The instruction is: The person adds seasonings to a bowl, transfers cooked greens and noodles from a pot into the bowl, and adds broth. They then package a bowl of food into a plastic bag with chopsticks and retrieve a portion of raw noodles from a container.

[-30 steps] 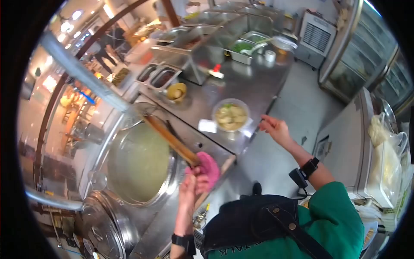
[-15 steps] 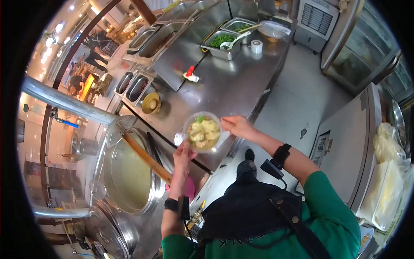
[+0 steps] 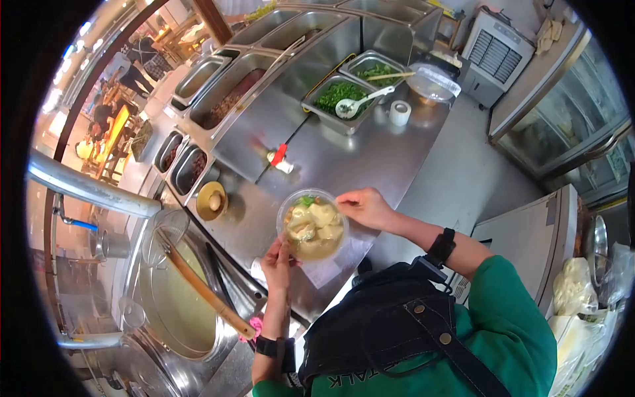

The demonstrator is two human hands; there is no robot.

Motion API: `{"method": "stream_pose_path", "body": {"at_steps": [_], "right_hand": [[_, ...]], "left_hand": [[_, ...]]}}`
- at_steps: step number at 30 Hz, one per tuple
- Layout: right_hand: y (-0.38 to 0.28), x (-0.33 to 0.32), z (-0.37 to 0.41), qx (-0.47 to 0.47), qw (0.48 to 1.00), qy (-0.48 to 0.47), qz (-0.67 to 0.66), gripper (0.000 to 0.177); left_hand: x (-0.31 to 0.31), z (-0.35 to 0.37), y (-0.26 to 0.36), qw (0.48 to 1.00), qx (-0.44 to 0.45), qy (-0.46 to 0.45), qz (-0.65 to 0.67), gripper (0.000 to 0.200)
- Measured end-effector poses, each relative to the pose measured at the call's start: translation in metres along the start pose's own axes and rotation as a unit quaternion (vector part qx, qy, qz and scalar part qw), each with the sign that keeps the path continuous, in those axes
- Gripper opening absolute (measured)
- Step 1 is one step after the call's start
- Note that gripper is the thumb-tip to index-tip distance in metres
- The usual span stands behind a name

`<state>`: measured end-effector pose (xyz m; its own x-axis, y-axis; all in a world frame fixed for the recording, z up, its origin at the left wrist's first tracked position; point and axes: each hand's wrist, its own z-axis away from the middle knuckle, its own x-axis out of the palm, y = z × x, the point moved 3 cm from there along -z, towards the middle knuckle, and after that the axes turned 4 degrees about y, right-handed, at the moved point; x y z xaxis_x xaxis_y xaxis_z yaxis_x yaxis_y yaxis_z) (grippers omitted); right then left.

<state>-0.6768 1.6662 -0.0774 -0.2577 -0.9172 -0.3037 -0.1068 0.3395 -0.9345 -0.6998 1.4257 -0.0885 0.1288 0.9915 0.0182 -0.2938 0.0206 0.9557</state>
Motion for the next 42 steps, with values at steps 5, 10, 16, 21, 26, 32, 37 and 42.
{"method": "stream_pose_path", "body": {"at_steps": [5, 10, 16, 21, 26, 32, 37, 42], "right_hand": [[0.035, -0.057, -0.043, 0.023, 0.998, -0.011, 0.065, 0.019], [0.062, -0.101, -0.071, 0.030, 0.994, -0.029, 0.101, 0.019], [0.060, -0.158, -0.134, -0.124, 0.976, -0.064, 0.167, 0.016], [0.051, -0.182, -0.230, -0.197, 0.948, -0.055, 0.244, 0.016], [0.102, -0.142, -0.270, -0.423, 0.821, -0.070, 0.377, 0.027], [0.099, -0.098, -0.283, -0.433, 0.674, -0.141, 0.582, 0.021], [0.098, -0.097, -0.290, -0.400, 0.678, -0.240, 0.568, 0.011], [0.076, -0.122, -0.294, -0.328, 0.769, -0.250, 0.488, 0.011]], "left_hand": [[0.076, -0.036, -0.010, 0.999, -0.005, -0.019, 0.033, 0.024], [0.130, -0.057, -0.022, 0.998, -0.019, 0.025, 0.055, 0.024], [0.170, -0.061, -0.019, 0.995, -0.021, 0.062, 0.076, 0.027], [0.199, -0.055, -0.012, 0.992, -0.035, 0.096, 0.073, 0.029], [0.211, -0.053, -0.027, 0.988, -0.053, 0.115, 0.091, 0.032], [0.218, -0.051, -0.024, 0.983, -0.038, 0.155, 0.086, 0.031], [0.220, -0.051, -0.023, 0.984, -0.053, 0.142, 0.091, 0.030], [0.219, -0.053, -0.022, 0.982, -0.068, 0.146, 0.097, 0.031]]}}
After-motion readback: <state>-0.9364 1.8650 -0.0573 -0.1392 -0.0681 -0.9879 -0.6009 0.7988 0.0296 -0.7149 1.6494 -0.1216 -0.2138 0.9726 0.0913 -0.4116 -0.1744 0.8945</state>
